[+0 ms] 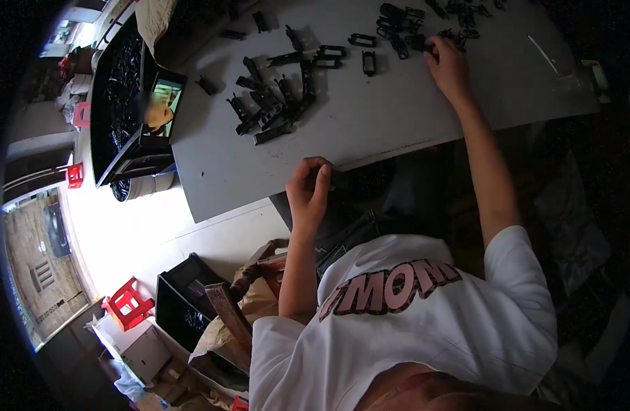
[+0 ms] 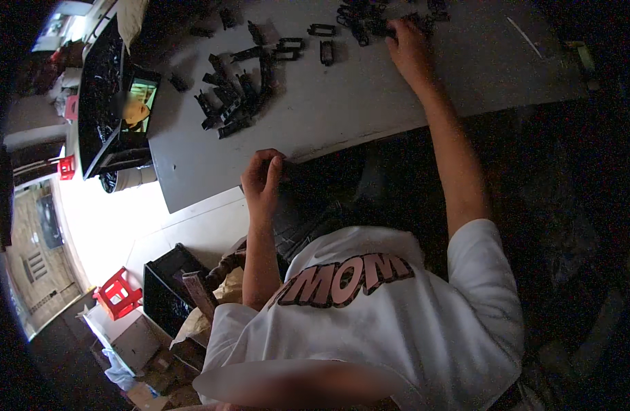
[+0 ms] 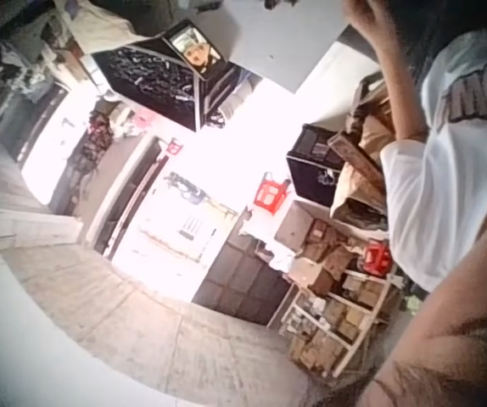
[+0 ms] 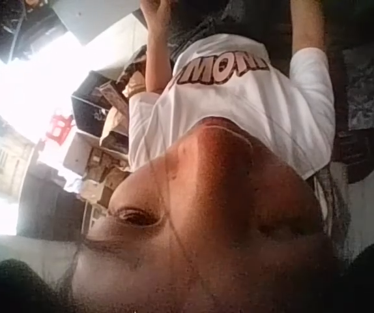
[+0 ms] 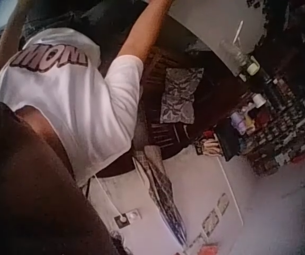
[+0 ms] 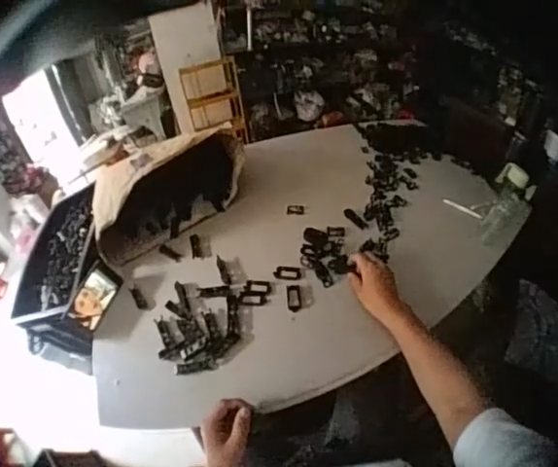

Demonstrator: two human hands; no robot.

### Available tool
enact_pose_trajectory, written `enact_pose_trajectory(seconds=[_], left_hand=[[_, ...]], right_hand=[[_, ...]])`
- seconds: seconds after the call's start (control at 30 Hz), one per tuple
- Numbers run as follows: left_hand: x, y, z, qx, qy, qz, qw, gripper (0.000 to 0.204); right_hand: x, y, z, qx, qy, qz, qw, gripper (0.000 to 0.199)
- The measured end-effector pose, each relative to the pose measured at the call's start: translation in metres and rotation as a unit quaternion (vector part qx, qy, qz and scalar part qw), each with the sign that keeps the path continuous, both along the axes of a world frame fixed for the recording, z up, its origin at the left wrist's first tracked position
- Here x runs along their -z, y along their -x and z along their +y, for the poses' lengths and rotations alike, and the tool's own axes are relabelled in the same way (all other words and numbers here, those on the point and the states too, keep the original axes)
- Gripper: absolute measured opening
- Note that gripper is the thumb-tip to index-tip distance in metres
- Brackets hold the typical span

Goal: Assembling small black plastic clips by hand on a workspace table.

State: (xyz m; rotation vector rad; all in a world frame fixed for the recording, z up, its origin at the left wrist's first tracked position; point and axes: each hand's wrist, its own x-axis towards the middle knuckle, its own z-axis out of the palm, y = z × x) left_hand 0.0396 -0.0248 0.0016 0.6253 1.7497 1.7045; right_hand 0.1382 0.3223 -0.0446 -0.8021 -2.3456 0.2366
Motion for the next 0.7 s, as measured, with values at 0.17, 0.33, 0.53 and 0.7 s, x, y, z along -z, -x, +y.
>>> enact_pose_trajectory(seconds=[0.17,0.33,0.53,0.7], left_hand=[[0.001,0.001,0.001,-0.004,-0.003,0.004,1.0,0.012],[0.001,0.003,0.005,0.003,0.011,-0.004,1.0,0.011],[0.004,0.001,0.004,0.0,0.005,0.028,1.0,0.012],[0.011,0.007,-0.004,-0.009,0.039,0.106,0.994,0.006]], right_hand=[[-0.025,-0.01,-0.045,-0.055,0.077,0.03,0.995,0.02],[-0.036,-0.011,-0.088,-0.148,0.167,-0.091,0.971,0.021],[-0.041,0.029,-0.083,-0.158,0.096,-0.056,0.981,0.021],[-0.01,0.048,-0.057,-0.17,-0.059,-0.094,0.979,0.027]])
